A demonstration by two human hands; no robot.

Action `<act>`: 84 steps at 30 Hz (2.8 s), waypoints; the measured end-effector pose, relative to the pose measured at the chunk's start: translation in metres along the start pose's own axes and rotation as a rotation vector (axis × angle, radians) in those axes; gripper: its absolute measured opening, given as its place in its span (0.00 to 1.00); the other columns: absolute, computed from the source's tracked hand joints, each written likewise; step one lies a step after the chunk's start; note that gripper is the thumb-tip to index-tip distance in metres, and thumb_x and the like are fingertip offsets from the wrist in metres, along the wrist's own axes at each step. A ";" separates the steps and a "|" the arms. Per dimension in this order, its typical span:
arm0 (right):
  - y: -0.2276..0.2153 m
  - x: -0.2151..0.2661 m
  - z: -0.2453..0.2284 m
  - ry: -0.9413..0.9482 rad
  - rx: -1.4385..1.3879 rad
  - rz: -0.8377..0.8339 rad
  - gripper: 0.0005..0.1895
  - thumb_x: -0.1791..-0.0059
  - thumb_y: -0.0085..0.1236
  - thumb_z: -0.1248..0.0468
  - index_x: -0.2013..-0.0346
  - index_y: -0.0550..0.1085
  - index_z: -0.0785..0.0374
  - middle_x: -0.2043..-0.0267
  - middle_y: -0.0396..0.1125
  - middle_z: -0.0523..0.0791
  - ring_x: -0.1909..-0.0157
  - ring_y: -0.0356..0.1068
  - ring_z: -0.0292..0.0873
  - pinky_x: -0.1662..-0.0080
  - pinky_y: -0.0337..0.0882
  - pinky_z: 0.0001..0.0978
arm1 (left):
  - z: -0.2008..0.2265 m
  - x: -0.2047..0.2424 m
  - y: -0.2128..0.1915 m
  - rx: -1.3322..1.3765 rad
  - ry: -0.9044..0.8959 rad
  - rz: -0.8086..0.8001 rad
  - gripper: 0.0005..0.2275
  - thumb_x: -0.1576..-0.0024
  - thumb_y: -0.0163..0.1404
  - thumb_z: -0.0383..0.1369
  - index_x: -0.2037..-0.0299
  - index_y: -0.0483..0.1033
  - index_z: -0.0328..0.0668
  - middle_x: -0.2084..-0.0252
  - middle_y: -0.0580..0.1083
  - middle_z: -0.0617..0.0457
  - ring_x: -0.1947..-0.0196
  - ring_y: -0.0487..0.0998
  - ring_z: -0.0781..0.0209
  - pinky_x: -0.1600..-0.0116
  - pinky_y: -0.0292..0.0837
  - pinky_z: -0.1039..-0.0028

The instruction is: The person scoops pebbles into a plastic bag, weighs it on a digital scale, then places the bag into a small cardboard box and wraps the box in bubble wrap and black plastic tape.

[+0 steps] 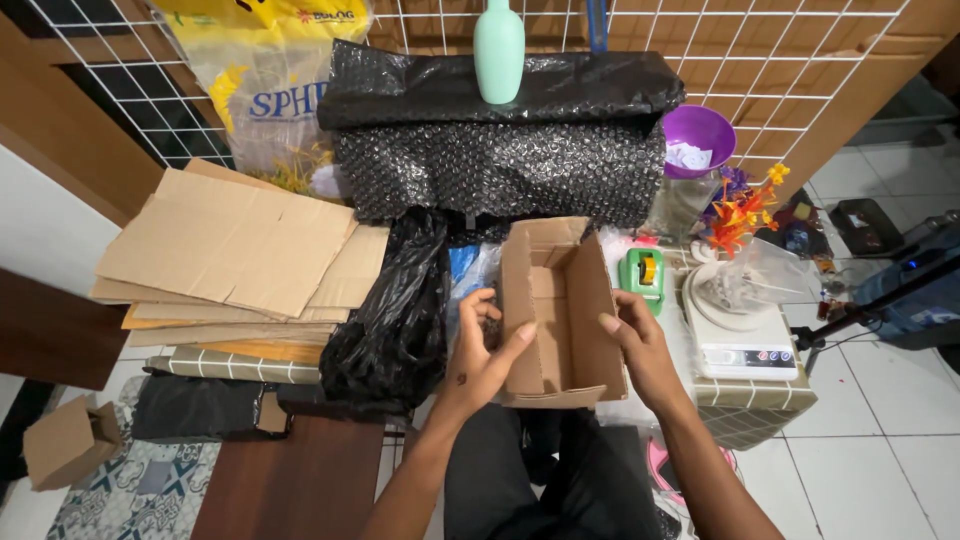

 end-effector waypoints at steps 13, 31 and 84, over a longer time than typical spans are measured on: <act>-0.019 0.015 0.015 0.030 -0.185 0.158 0.17 0.47 0.49 0.69 0.43 0.73 0.67 0.60 0.69 0.49 0.61 0.68 0.43 0.56 0.71 0.36 | -0.001 -0.003 -0.019 0.292 -0.124 0.007 0.25 0.39 0.49 0.35 0.33 0.56 0.39 0.50 0.72 0.27 0.52 0.77 0.33 0.48 0.74 0.51; 0.023 0.000 0.010 -0.033 0.850 -0.007 0.31 0.49 0.57 0.53 0.35 0.68 0.63 0.54 0.72 0.51 0.58 0.76 0.52 0.58 0.78 0.47 | -0.023 0.003 0.014 -0.502 -0.011 0.097 0.15 0.43 0.52 0.39 0.50 0.78 0.40 0.54 0.76 0.48 0.58 0.81 0.40 0.59 0.79 0.56; 0.063 -0.028 -0.077 -0.146 1.078 -0.068 0.24 0.45 0.46 0.60 0.36 0.52 0.51 0.47 0.55 0.57 0.71 0.66 0.78 0.72 0.65 0.71 | 0.084 0.038 0.034 -0.421 -0.184 -0.590 0.53 0.58 0.53 0.62 0.23 0.42 0.47 0.21 0.18 0.49 0.21 0.24 0.42 0.31 0.49 0.38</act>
Point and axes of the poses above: each hand's wrist, its own x-axis away from the middle knuckle, its own y-axis out of the palm, z = x × y, the point moved 7 cm from there along -x, towards the middle knuckle
